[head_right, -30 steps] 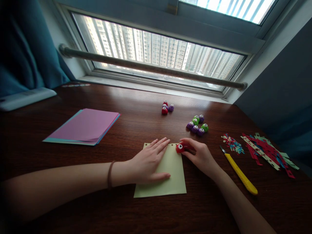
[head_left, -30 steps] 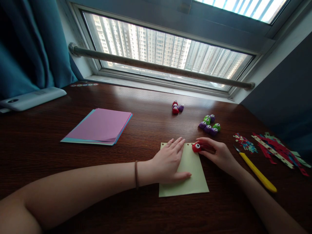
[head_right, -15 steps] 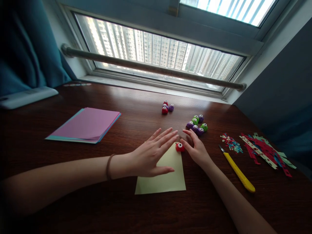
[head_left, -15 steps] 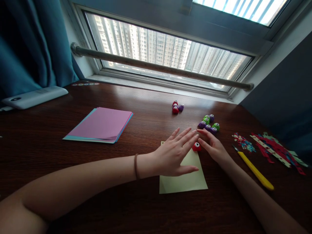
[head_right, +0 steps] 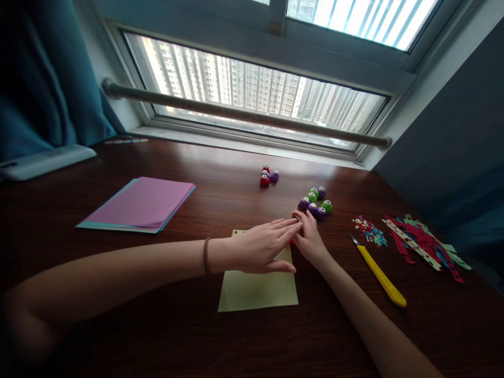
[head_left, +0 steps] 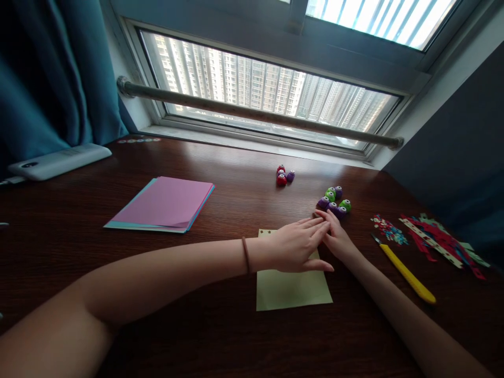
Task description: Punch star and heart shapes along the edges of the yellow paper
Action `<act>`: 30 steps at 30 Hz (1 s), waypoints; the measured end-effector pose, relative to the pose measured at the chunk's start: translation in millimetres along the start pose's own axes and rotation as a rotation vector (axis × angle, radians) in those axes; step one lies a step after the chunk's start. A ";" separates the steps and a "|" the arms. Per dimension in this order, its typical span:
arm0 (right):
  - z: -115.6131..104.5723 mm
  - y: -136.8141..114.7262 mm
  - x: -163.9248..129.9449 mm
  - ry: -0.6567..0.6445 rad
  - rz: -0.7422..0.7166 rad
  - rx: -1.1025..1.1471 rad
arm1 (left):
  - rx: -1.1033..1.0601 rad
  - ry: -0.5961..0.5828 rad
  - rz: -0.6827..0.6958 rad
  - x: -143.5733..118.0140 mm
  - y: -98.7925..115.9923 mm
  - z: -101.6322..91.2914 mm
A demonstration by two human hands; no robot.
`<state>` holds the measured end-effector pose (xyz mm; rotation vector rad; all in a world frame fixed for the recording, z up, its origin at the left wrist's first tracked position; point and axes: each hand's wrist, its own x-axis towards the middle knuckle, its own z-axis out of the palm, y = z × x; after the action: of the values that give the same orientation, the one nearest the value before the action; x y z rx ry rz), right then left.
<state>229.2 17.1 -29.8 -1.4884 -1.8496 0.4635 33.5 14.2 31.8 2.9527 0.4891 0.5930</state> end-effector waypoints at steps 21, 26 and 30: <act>9.0 -1.5 -3.5 0.042 0.058 0.005 | 0.346 0.056 0.067 1.7 10.2 18.3; 11.8 -3.1 -6.8 0.059 0.036 0.005 | 0.331 0.036 0.064 1.6 10.6 18.1; 13.7 -1.8 -9.9 0.059 0.035 0.018 | 0.301 0.050 0.071 1.4 10.1 20.7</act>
<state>219.0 9.2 -41.0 -1.5089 -1.7717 0.4471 45.7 4.6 14.8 3.2584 0.5221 0.6544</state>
